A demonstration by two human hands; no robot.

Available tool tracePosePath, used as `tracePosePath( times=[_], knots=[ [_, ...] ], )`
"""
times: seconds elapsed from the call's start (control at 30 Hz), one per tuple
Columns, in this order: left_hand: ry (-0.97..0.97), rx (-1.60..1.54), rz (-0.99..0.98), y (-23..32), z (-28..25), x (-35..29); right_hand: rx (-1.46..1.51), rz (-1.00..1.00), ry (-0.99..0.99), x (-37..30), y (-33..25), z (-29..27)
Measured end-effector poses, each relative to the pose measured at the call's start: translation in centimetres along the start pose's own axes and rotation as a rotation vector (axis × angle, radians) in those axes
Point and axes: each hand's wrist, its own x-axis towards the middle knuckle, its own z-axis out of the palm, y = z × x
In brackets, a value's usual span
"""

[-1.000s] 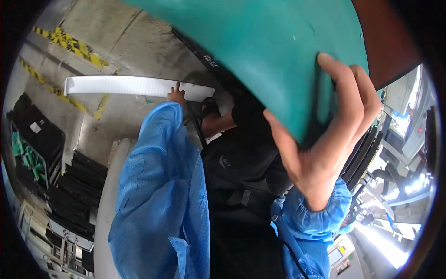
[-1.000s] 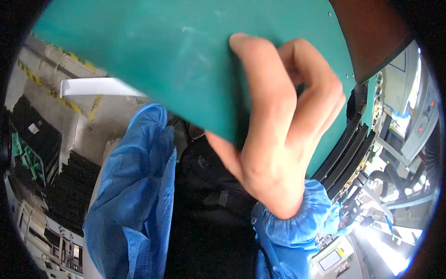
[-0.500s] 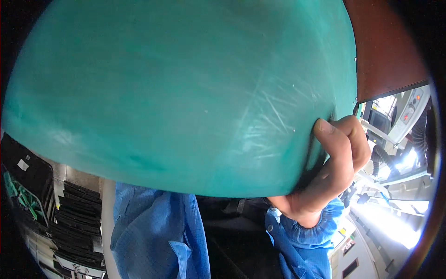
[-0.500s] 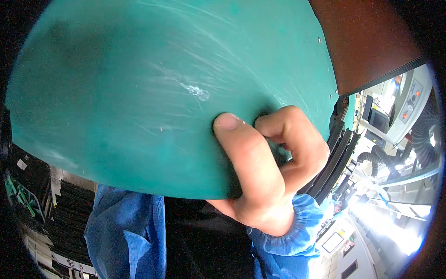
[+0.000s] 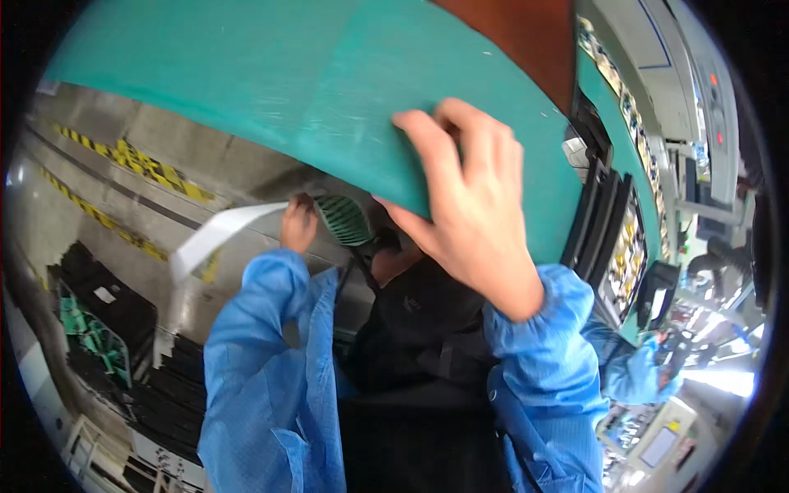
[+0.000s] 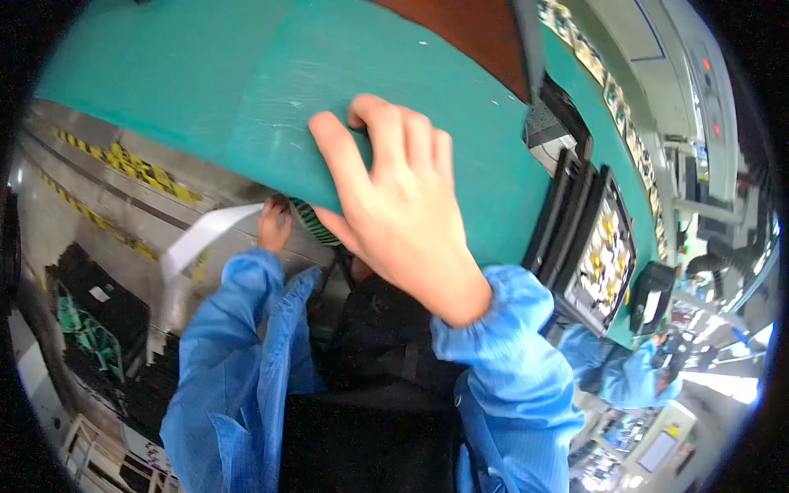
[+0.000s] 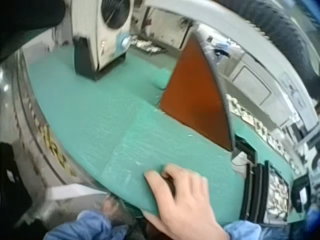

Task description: The recorder is assembling circuit boards into black frames and applying green labels to components on an electronics assembly line.

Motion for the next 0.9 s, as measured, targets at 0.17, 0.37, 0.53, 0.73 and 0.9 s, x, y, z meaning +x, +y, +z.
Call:
tracePosePath(
  times=[0.17, 0.37, 0.53, 0.73, 0.9],
  knots=[
    [0.289, -0.378, -0.115, 15.4, -12.7, -1.8, 0.339, -0.106, 0.291, -3.4, -0.2, -0.3],
    [0.349, -0.869, 0.281, 34.7, -20.5, -1.2, 1.911, 0.797, -0.608, -16.1, -2.8, 4.4],
    [-0.208, -0.748, 0.585, 44.2, -22.2, -3.3, 2.71, 0.435, -0.783, -15.7, -1.8, 2.2],
    [-0.978, -0.886, 0.808, 50.2, -23.6, -2.5, 2.661, 0.31, -0.283, -17.0, -1.5, -3.6],
    [-0.507, -0.891, 0.528, 43.2, -27.2, -4.0, 2.386, -0.011, 0.225, -22.3, 1.8, -14.8]
  ],
)
